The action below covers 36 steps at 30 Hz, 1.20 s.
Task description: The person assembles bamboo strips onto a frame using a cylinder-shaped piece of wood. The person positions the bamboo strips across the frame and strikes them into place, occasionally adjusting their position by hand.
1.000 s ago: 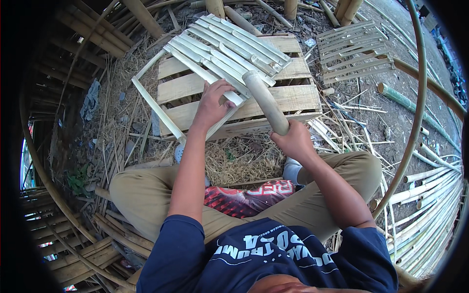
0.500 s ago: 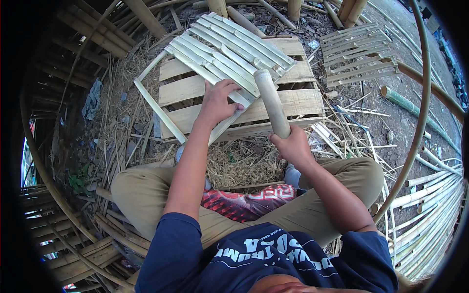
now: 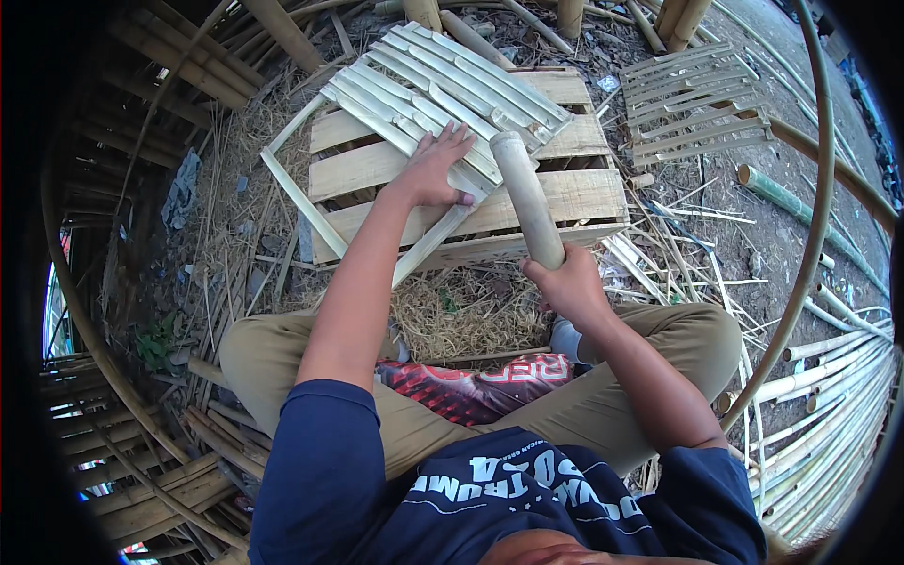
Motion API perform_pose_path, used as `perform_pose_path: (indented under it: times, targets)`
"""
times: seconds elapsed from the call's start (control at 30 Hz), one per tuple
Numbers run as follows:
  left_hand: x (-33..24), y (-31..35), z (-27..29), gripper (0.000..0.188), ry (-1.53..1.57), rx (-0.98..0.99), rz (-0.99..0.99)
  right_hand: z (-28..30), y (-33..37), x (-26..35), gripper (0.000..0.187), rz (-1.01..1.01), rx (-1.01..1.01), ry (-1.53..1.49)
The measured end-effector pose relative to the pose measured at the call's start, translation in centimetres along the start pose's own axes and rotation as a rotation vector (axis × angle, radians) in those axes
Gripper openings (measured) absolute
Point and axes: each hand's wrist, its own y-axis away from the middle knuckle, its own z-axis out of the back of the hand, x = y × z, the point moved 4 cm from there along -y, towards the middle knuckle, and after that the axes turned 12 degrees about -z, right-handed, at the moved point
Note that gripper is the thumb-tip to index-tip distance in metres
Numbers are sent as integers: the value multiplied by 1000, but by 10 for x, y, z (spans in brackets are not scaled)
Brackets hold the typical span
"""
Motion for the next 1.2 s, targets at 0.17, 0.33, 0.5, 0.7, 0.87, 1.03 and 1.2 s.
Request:
perform_pose_path:
  times: [0.17,0.33,0.5,0.7,0.87,1.03,1.2]
  targets:
    - [-1,-4,-1,113,87,-42,49,4,2,3,44,-7,30,-5]
    - [3,-11,-6,113,69,66,106,6,10,8,44,15,49,-10]
    - [5,-12,-4,115,106,202,121,8,11,2,44,8,33,-27]
    - [3,-17,6,148,-39,138,319,20,35,12,44,8,130,-161]
    - [5,-24,-3,148,23,189,364,36,60,29,45,18,215,-234]
    - [6,-27,-4,149,17,168,399,45,65,37,45,22,231,-211]
    - [5,-29,-6,150,35,238,435,50,58,40,44,25,201,-215]
